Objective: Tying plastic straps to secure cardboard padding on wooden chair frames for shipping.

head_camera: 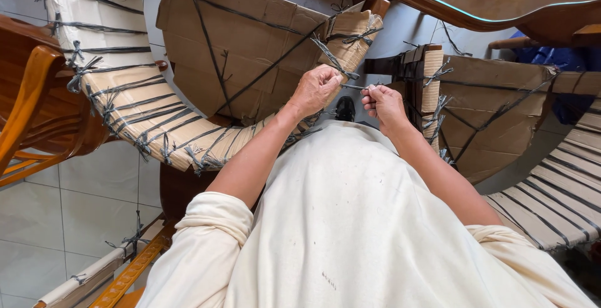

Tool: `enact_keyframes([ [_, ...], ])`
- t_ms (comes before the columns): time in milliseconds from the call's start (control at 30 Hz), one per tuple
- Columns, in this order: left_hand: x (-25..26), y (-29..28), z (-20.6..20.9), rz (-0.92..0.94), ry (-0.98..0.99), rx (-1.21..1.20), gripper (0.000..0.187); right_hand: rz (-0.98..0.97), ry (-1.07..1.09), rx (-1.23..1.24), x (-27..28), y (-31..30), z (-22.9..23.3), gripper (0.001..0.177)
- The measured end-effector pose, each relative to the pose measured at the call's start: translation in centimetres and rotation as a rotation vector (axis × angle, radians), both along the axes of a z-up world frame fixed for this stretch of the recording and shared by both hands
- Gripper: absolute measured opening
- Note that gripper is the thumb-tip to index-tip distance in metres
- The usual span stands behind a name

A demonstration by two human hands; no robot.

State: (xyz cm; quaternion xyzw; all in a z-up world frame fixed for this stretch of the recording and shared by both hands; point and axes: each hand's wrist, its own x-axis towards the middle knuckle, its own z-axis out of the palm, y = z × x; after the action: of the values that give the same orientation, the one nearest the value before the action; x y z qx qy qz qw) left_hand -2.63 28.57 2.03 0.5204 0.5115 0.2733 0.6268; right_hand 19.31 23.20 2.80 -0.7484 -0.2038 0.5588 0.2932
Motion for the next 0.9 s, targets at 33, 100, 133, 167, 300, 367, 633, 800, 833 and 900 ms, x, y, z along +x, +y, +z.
enact_keyframes([
  [33, 0.2, 0.0, -0.1, -0.003, -0.002, 0.000, 0.024, -0.003, -0.002, 0.000, 0.1, 0.0, 0.2, 0.019],
  [100, 0.5, -0.1, -0.3, -0.007, 0.025, -0.103, 0.023, 0.011, -0.001, 0.036, 0.1, -0.2, 0.6, 0.016],
  [133, 0.5, -0.2, -0.8, -0.008, 0.025, -0.104, 0.023, 0.009, -0.001, 0.035, 0.2, -0.4, 1.0, 0.016],
  [167, 0.6, -0.2, -1.3, 0.004, 0.026, -0.135, 0.021, 0.041, -0.013, 0.085, 0.2, -0.6, 1.5, 0.016],
  [300, 0.6, -0.3, -1.9, 0.002, 0.031, -0.097, 0.010, 0.115, -0.051, 0.244, -0.1, -0.9, 3.3, 0.017],
  [367, 0.2, -0.5, -0.5, -0.012, 0.026, -0.027, 0.012, 0.153, -0.071, 0.290, -1.1, -0.5, 4.6, 0.017],
  [633, 0.4, -0.6, -0.9, -0.013, 0.023, 0.243, 0.011, 0.444, -0.182, 0.517, -3.4, 2.6, 5.1, 0.012],
  [800, 0.1, -1.2, -1.0, 0.035, -0.012, 0.200, 0.008, 0.541, -0.117, 0.473, -3.1, 3.1, 2.6, 0.023],
  [833, 0.1, -1.2, -1.0, 0.039, -0.012, 0.197, 0.008, 0.545, -0.116, 0.471, -3.0, 3.1, 1.9, 0.023],
  [900, 0.0, -1.3, -1.1, 0.048, -0.035, 0.207, 0.010, 0.604, -0.153, 0.443, -2.7, 3.0, 0.6, 0.023],
])
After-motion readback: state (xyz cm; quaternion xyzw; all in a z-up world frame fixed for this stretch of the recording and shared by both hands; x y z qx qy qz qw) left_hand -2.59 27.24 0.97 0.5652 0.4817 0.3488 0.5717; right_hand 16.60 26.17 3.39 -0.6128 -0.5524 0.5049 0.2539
